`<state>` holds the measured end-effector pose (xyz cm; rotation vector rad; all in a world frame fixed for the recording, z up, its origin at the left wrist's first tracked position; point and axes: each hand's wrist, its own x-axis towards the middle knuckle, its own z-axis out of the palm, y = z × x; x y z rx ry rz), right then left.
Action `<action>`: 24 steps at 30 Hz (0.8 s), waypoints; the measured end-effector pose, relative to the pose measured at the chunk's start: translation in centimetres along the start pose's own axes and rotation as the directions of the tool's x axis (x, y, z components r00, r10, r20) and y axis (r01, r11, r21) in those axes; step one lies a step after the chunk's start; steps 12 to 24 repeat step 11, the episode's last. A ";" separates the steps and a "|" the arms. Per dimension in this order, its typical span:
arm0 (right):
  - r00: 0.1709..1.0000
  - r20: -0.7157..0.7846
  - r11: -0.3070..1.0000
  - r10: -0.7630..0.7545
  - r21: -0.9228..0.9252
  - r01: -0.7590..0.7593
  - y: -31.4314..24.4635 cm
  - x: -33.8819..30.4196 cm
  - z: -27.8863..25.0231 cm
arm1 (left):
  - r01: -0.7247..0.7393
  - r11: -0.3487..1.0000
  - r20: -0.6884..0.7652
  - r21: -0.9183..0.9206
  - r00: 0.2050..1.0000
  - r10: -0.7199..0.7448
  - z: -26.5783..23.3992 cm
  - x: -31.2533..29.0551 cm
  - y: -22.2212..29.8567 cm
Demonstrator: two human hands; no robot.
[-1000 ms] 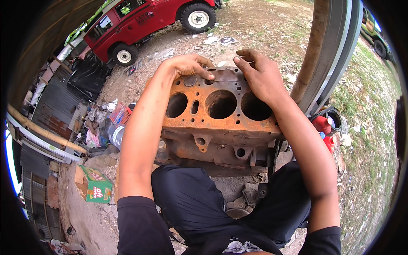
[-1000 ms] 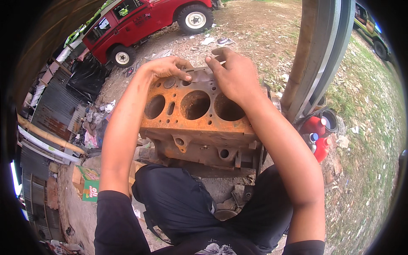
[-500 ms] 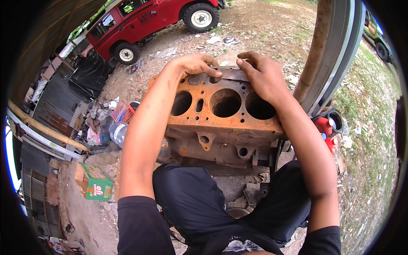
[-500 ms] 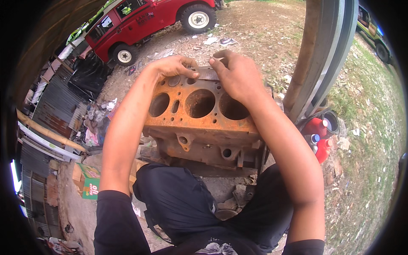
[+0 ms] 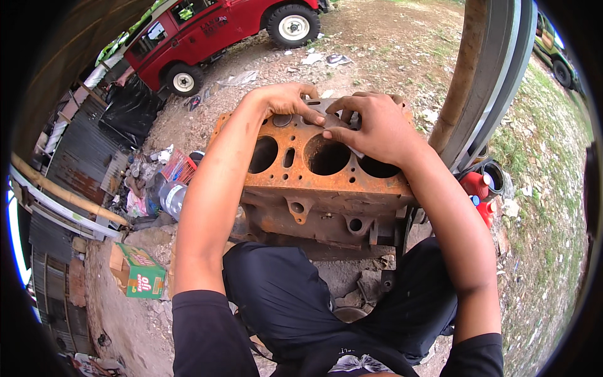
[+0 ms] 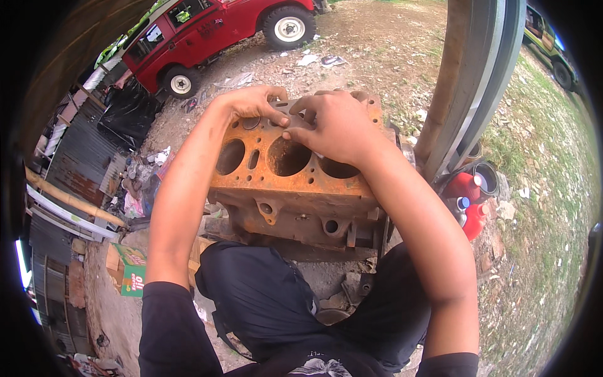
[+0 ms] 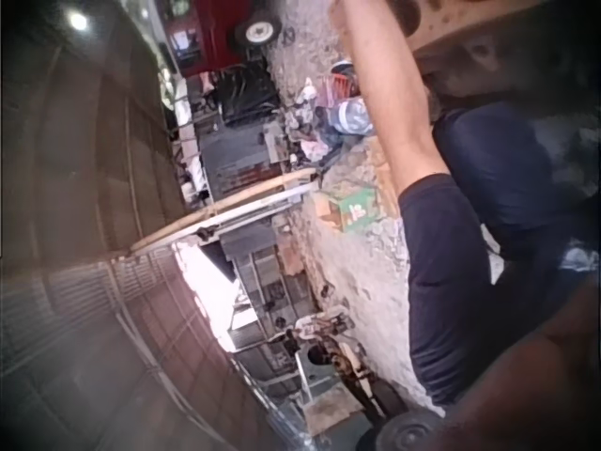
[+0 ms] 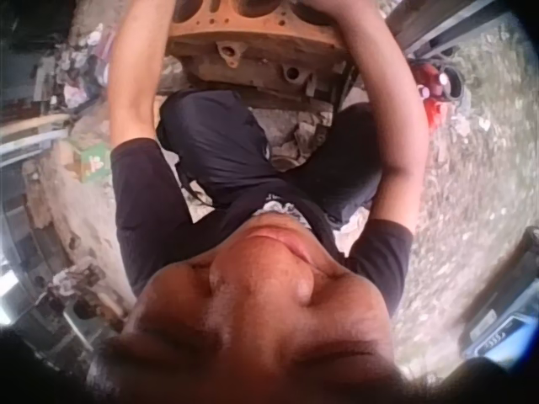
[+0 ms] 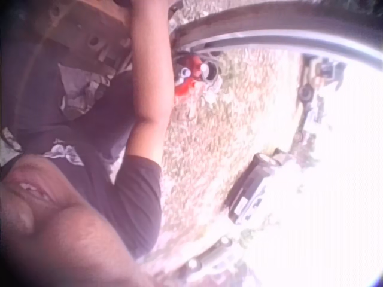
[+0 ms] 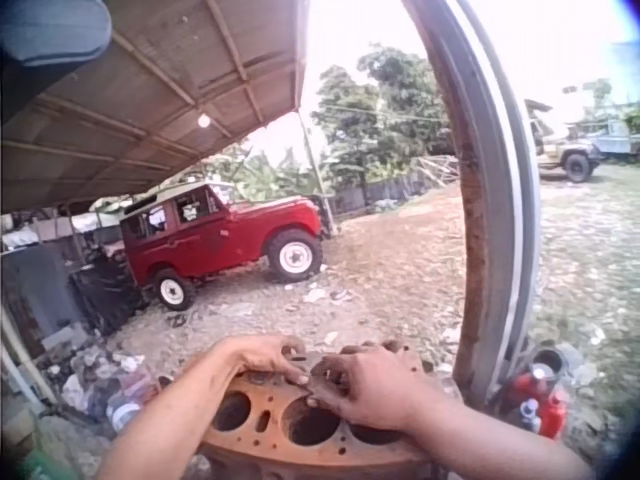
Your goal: The person cleans and inspects the top surface of a rusty engine block, using fingers to wipe away debris from the cylinder openings and bolt holes. The person repeatedly rubs the surface and checks the fit of small metal components.
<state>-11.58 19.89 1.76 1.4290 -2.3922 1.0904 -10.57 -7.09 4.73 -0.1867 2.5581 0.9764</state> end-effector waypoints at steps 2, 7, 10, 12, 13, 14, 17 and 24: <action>0.996 -0.027 0.996 -0.084 -0.043 0.082 0.7 -0.2 0.4 | 0.017 1.000 0.044 0.007 0.999 -0.017 -0.2 -0.3 0.5; 1.000 -0.005 0.998 -0.024 -0.060 0.024 0.7 -0.4 0.7 | 0.062 0.997 0.079 0.040 0.995 -0.065 -1.2 -0.2 0.9; 0.998 0.002 0.980 -0.055 -0.190 0.055 0.1 -0.7 0.6 | 0.112 0.993 0.125 0.043 0.985 -0.117 -1.3 -0.2 1.3; 0.999 0.023 0.983 -0.041 -0.180 0.045 0.0 -0.8 0.4 | 0.108 0.993 0.120 0.040 0.986 -0.112 -1.4 -0.4 1.4; 0.999 0.023 0.983 -0.041 -0.180 0.045 0.0 -0.8 0.4 | 0.108 0.993 0.120 0.040 0.986 -0.112 -1.4 -0.4 1.4; 0.999 0.023 0.983 -0.041 -0.180 0.045 0.0 -0.8 0.4 | 0.108 0.993 0.120 0.040 0.986 -0.112 -1.4 -0.4 1.4; 0.999 0.023 0.983 -0.041 -0.180 0.045 0.0 -0.8 0.4 | 0.108 0.993 0.120 0.040 0.986 -0.112 -1.4 -0.4 1.4; 0.999 0.023 0.983 -0.041 -0.180 0.045 0.0 -0.8 0.4 | 0.108 0.993 0.120 0.040 0.986 -0.112 -1.4 -0.4 1.4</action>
